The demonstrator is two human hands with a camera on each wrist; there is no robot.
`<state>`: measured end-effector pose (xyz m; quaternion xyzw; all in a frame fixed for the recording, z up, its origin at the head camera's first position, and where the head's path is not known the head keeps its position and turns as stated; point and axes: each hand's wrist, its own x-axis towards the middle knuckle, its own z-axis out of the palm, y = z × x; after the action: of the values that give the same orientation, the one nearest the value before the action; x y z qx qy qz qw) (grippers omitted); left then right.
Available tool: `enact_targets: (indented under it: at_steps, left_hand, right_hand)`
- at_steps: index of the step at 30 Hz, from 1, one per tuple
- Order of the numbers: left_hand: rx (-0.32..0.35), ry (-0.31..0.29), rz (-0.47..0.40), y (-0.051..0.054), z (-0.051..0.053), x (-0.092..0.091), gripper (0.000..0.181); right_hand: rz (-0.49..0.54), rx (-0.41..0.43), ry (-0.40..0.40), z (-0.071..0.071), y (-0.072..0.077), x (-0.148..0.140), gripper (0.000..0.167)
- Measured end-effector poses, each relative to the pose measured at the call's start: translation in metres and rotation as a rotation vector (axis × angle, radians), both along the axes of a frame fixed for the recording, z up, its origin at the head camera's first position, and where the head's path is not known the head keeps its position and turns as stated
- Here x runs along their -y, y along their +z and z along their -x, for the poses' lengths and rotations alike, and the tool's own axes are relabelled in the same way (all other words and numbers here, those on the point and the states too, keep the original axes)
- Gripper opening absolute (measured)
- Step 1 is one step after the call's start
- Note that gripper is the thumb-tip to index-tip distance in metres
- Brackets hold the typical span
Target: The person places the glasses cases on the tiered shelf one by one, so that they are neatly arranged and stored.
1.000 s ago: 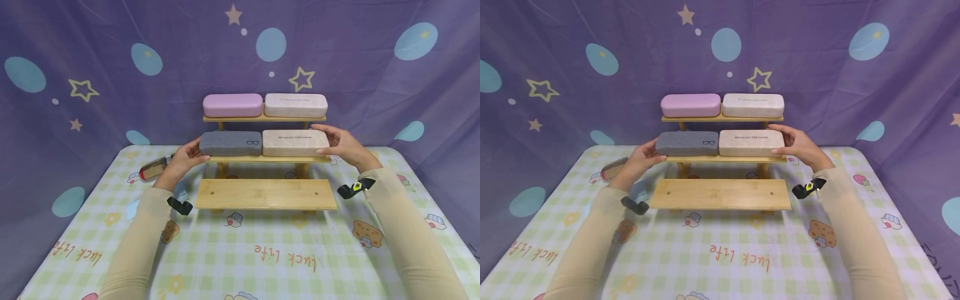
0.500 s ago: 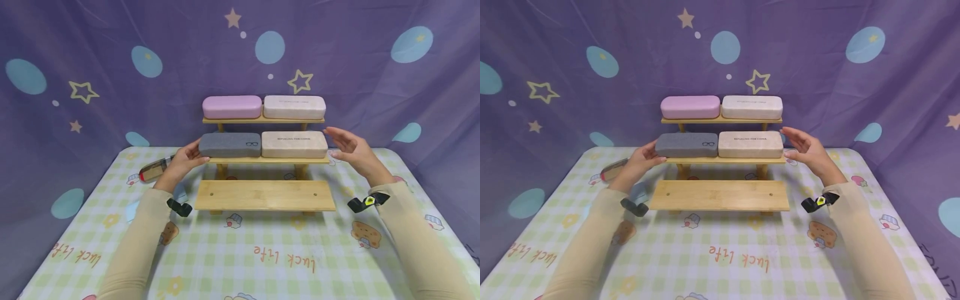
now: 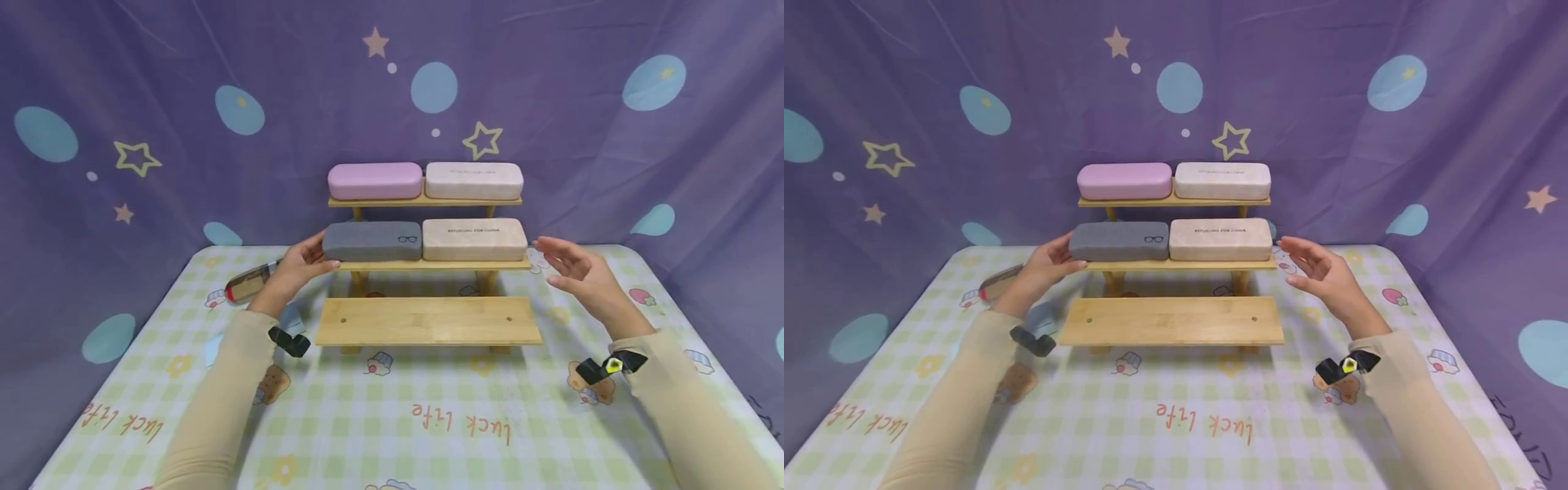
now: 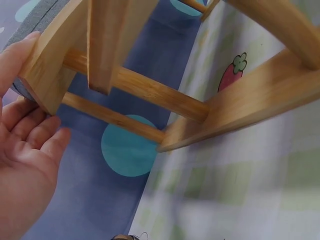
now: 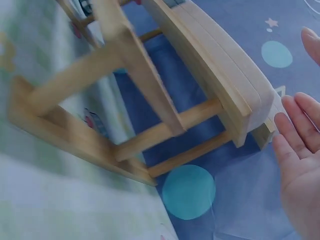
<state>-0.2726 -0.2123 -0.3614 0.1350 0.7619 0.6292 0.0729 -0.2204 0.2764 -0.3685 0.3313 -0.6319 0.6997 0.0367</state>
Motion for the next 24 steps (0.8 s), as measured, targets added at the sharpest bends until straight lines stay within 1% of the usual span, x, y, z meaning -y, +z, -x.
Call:
enact_targets:
  at_steps: [2,5,6,9,12,13,16,18,21,24]
  left_hand:
    - [-0.006,0.003,0.006,0.001,-0.001,0.0,0.074]
    - [-0.026,0.012,0.013,0.003,-0.003,0.001,0.074]
    - [-0.028,0.014,0.02,0.006,-0.005,-0.001,0.074]
    - [-0.048,0.012,0.032,0.007,-0.006,0.0,0.075]
    - [-0.064,0.002,0.059,0.006,-0.009,0.005,0.076]
    - [-0.075,0.003,0.066,0.003,-0.009,0.009,0.076]
    - [-0.087,0.007,0.089,0.004,-0.015,0.016,0.076]
    - [-0.083,0.02,0.099,0.005,-0.021,0.02,0.075]
    - [-0.08,0.026,0.105,0.006,-0.03,0.028,0.075]
    - [-0.112,0.017,0.105,0.005,-0.038,0.035,0.074]
  right_hand:
    - [0.007,-0.017,0.037,-0.005,-0.005,0.0,0.053]
    - [-0.023,-0.027,0.086,-0.014,-0.012,0.0,0.052]
    - [-0.036,-0.026,0.085,-0.016,-0.014,0.001,0.051]
    - [-0.082,-0.004,0.072,-0.024,-0.019,0.002,0.05]
    - [-0.123,0.028,0.057,-0.029,-0.023,0.004,0.05]
    - [-0.138,0.041,0.058,-0.031,-0.025,0.004,0.051]
    - [-0.184,0.077,0.051,-0.034,-0.03,0.005,0.052]
    - [-0.209,0.104,0.037,-0.037,-0.033,0.006,0.052]
    - [-0.222,0.131,0.016,-0.04,-0.037,0.009,0.053]
    - [-0.232,0.142,0.0,-0.042,-0.04,0.011,0.053]
